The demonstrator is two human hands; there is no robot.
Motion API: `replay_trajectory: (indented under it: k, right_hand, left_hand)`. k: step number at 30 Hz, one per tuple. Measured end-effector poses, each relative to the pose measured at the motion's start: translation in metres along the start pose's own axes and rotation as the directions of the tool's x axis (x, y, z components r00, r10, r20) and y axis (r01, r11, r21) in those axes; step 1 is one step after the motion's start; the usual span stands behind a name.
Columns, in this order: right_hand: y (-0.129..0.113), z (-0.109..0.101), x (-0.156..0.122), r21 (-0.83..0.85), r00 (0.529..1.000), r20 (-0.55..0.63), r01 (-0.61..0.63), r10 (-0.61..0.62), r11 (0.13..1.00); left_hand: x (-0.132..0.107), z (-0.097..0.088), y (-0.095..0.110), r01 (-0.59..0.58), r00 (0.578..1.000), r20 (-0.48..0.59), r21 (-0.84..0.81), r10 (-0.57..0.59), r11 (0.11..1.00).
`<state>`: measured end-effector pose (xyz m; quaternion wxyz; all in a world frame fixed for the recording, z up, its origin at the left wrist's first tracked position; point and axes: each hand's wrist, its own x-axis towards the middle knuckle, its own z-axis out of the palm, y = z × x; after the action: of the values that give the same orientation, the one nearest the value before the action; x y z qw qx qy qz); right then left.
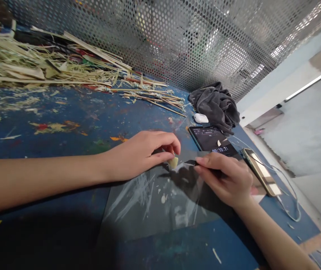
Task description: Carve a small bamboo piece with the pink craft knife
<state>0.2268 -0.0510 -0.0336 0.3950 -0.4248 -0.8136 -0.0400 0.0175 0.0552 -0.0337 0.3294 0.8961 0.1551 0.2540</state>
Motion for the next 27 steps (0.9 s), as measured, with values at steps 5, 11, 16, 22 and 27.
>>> replay_trajectory:
  k: [5,11,16,22,27]
  right_hand:
    - [-0.0008,-0.002,0.0014,-0.001,1.0,0.005,-0.013,0.013,1.0]
    - [0.0009,-0.0019,-0.0007,-0.012,0.999,-0.007,-0.049,0.049,0.999]
    - [0.0004,-0.0014,-0.0005,-0.015,0.998,0.02,-0.055,0.055,0.998]
    - [0.0007,-0.0011,-0.0007,0.002,0.997,0.051,-0.058,0.058,0.998]
    - [0.0015,-0.0014,-0.0016,-0.003,0.997,0.048,-0.059,0.059,0.998]
  left_hand:
    - [-0.0021,0.002,0.0,0.024,0.999,-0.039,-0.056,-0.026,0.998]
    - [-0.0007,0.0004,-0.0006,0.114,0.993,-0.017,-0.184,-0.12,0.976]
    - [0.0031,-0.0037,0.0044,0.184,0.968,0.211,-0.221,-0.137,0.958]
    - [0.0037,-0.0057,0.0077,0.17,0.963,0.237,-0.152,-0.131,0.974]
    - [0.0018,-0.0047,0.0049,0.15,0.948,0.302,-0.144,-0.101,0.978]
